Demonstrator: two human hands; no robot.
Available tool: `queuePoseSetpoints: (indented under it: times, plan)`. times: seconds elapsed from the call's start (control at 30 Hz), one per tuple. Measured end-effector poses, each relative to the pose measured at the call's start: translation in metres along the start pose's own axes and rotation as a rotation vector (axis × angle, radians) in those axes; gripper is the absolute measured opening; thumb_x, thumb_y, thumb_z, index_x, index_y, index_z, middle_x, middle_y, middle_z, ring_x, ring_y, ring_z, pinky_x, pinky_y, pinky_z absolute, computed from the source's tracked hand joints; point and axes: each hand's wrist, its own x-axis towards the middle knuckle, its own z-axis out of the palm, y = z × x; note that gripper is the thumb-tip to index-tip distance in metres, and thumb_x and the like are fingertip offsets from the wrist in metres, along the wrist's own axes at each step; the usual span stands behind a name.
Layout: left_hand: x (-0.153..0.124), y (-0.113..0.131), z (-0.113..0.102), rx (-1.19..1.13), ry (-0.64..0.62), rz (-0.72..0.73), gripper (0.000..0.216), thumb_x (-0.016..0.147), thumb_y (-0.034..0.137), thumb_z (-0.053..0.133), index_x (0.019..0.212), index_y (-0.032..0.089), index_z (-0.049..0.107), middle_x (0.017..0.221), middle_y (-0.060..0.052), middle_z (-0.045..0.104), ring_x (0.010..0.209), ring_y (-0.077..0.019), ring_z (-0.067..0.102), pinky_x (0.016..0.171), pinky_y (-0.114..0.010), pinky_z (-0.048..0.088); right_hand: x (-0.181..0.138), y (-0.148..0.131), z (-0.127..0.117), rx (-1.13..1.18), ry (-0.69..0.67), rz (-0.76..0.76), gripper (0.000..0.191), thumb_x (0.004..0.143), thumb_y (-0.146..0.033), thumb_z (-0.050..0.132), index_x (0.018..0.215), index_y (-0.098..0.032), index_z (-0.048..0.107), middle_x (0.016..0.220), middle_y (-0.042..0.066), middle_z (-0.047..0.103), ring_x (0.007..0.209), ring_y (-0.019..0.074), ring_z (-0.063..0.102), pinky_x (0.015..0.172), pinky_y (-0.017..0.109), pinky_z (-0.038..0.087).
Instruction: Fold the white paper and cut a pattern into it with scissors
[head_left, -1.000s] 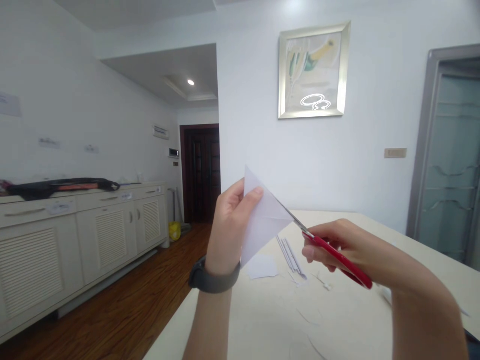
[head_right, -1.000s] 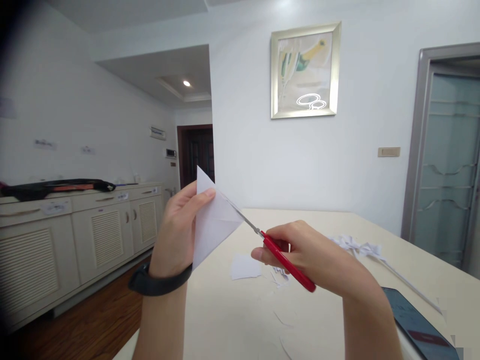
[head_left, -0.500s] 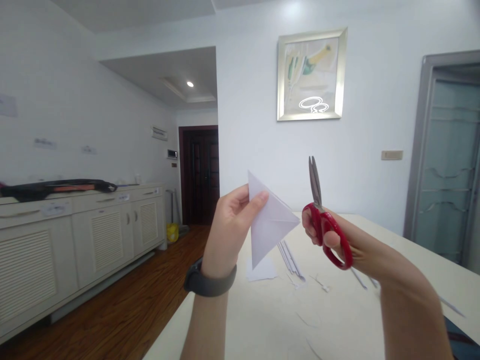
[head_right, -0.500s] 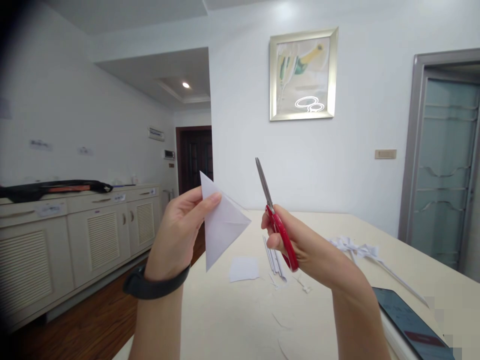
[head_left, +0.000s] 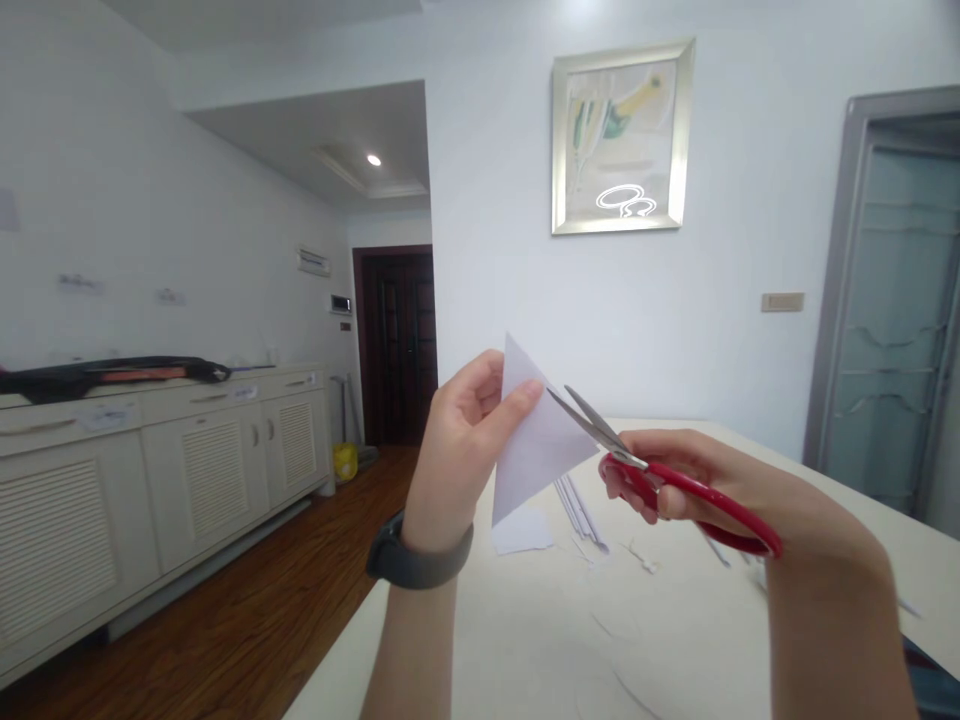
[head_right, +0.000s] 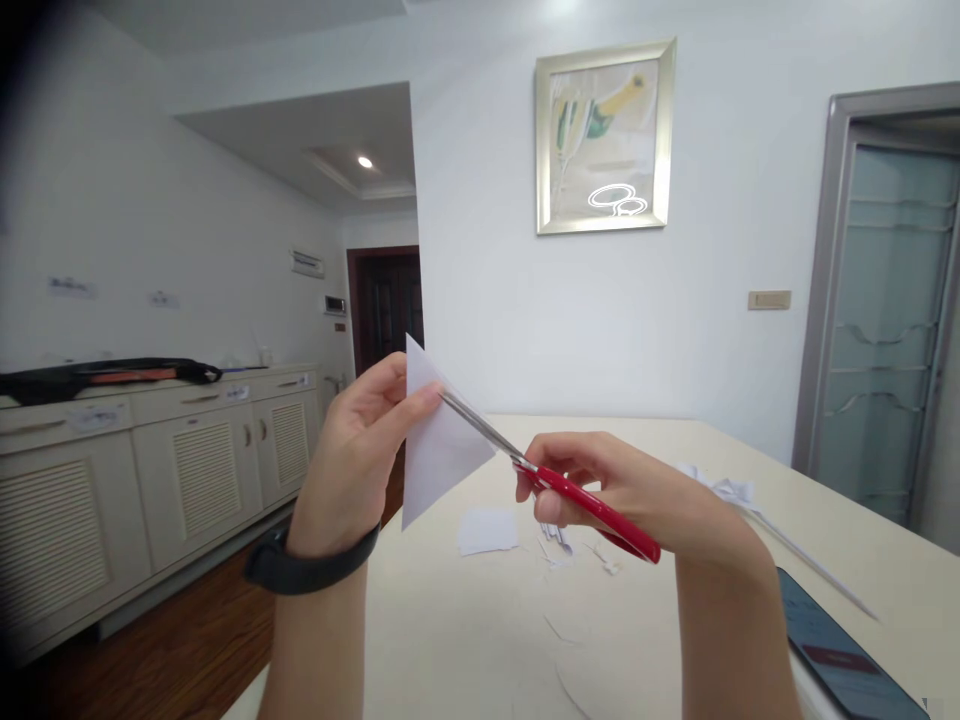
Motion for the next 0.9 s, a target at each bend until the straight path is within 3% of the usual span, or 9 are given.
queuePoseSetpoints:
  times: [0.23,0.5,0.73,0.9]
  plan:
    - [0.000,0.000,0.000,-0.022,-0.002,0.001,0.010,0.081,0.027,0.066,0.087,0.019,0.067,0.085,-0.001,0.066,0.081,-0.0139,0.058,0.071,-0.021,0.047,0.000,-0.002,-0.001,-0.026,0.024,0.050,0.031,0.087,-0.049,0.058,0.084,-0.018,0.054,0.077,0.000,0.048,0.067,0.0117,0.040,0.059,0.024,0.031]
    - [0.000,0.001,0.001,-0.052,-0.012,-0.035,0.010,0.081,0.027,0.068,0.082,0.018,0.064,0.086,0.000,0.067,0.075,-0.0109,0.060,0.068,-0.019,0.047,0.000,-0.003,0.000,-0.093,0.048,0.114,0.026,0.091,-0.043,0.054,0.084,-0.018,0.054,0.075,0.000,0.049,0.065,0.0110,0.040,0.055,0.024,0.029]
    - [-0.001,0.003,0.003,-0.073,-0.011,-0.039,0.018,0.077,0.025,0.072,0.080,0.020,0.054,0.083,0.003,0.065,0.072,-0.0094,0.060,0.066,-0.019,0.046,0.007,-0.006,0.007,-0.041,0.075,0.056,0.032,0.091,-0.047,0.052,0.080,-0.017,0.051,0.071,-0.002,0.041,0.064,0.0106,0.036,0.057,0.023,0.031]
    - [-0.002,0.003,0.003,-0.032,-0.070,-0.100,0.019,0.077,0.030,0.071,0.079,0.019,0.055,0.078,0.002,0.064,0.070,-0.0096,0.058,0.064,-0.019,0.045,0.012,-0.011,0.014,-0.068,0.142,0.023,0.026,0.090,-0.037,0.058,0.075,-0.018,0.050,0.066,-0.004,0.044,0.056,0.0064,0.037,0.048,0.017,0.029]
